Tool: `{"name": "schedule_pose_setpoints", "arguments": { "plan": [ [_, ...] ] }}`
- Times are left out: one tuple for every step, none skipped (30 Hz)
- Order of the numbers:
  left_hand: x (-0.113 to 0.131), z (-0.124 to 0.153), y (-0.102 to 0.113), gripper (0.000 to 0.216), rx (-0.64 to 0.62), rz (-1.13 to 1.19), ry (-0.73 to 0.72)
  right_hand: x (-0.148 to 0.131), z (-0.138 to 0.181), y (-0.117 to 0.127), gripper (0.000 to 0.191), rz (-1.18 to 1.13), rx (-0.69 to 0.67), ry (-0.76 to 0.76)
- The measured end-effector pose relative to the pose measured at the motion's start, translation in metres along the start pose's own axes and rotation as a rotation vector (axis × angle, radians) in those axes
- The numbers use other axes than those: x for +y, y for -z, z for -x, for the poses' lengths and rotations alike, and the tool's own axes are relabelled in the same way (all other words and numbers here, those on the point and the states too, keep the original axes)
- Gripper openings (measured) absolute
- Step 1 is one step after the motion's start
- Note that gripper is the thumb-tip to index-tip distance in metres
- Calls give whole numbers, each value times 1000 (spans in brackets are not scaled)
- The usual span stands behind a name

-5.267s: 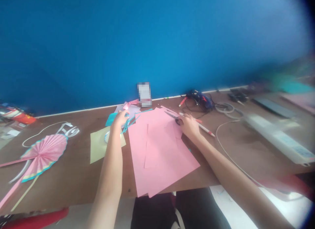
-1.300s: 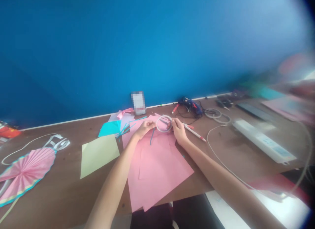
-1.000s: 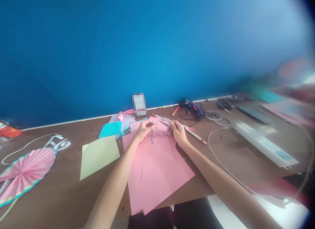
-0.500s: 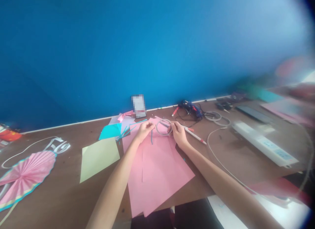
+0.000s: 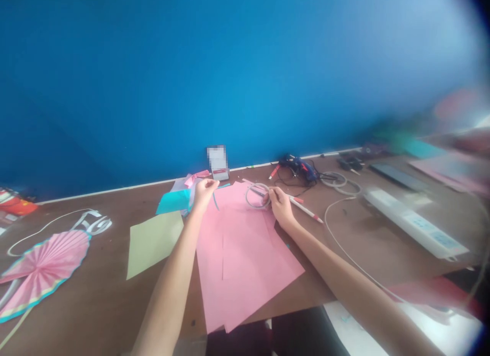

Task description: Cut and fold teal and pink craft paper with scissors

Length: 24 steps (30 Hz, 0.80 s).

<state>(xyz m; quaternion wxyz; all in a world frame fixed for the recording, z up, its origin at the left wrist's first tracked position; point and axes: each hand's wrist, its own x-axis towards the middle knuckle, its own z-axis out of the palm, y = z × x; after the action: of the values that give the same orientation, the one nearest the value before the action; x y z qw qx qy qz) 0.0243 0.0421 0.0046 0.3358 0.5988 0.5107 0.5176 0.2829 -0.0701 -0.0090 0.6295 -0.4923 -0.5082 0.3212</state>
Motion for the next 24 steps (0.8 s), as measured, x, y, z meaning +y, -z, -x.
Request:
{"name": "schedule_pose_setpoints", "arguments": {
  "plan": [
    [-3,-1,2,28,71,-61,7,0,0,0,29,3,-5,1],
    [-6,-1,4,29,130,-119,14,0,1,0,29,4,-9,3],
    [-8,-1,6,30,162,-167,18,0,1,0,30,5,-12,6],
    [-8,-1,6,31,157,-197,16,-1,1,0,30,7,-14,8],
    [-7,0,6,31,110,-209,2,-1,1,0,31,9,-15,8],
    [-4,1,5,30,29,-206,-24,-2,1,-1,32,12,-14,7],
    [1,2,4,29,-63,-191,-59,-2,1,-1,33,13,-12,6],
    [7,4,1,29,-168,-167,-105,-2,1,-1,33,11,-9,4],
    [14,6,-2,29,-266,-143,-140,-2,1,0,34,5,-6,0],
    [21,8,-6,30,-347,-124,-150,-2,1,0,34,-3,-2,-3],
    [27,11,-10,31,-427,-113,-157,-1,0,0,34,-13,3,-8],
    [33,14,-14,32,-511,-108,-172,0,0,1,34,-22,6,-13],
    [38,17,-18,33,-568,-106,-192,1,0,1,34,-29,9,-18],
    [41,20,-22,33,-625,-113,-205,1,0,2,34,-37,12,-21],
    [44,23,-25,33,-674,-130,-214,2,0,2,34,-43,12,-22],
    [45,25,-28,33,-696,-148,-219,2,0,2,34,-49,7,-22],
    [46,27,-31,33,-709,-166,-222,2,0,2,33,-56,-3,-22],
    [47,28,-33,33,-710,-178,-225,2,0,1,33,-65,-17,-24],
    [47,30,-34,34,-705,-182,-228,2,0,1,33,-76,-32,-27],
    [47,31,-36,34,-702,-179,-233,1,1,0,33,-90,-47,-33],
    [48,31,-36,34,-700,-171,-238,1,1,-1,33,-107,-59,-41],
    [48,32,-36,34,-701,-159,-243,0,1,-1,34,-125,-67,-49],
    [49,32,-36,34,-708,-148,-248,0,1,-2,34,-141,-74,-58],
    [50,32,-35,34,-716,-140,-251,0,1,-2,34,-155,-80,-66]
  ]
}}
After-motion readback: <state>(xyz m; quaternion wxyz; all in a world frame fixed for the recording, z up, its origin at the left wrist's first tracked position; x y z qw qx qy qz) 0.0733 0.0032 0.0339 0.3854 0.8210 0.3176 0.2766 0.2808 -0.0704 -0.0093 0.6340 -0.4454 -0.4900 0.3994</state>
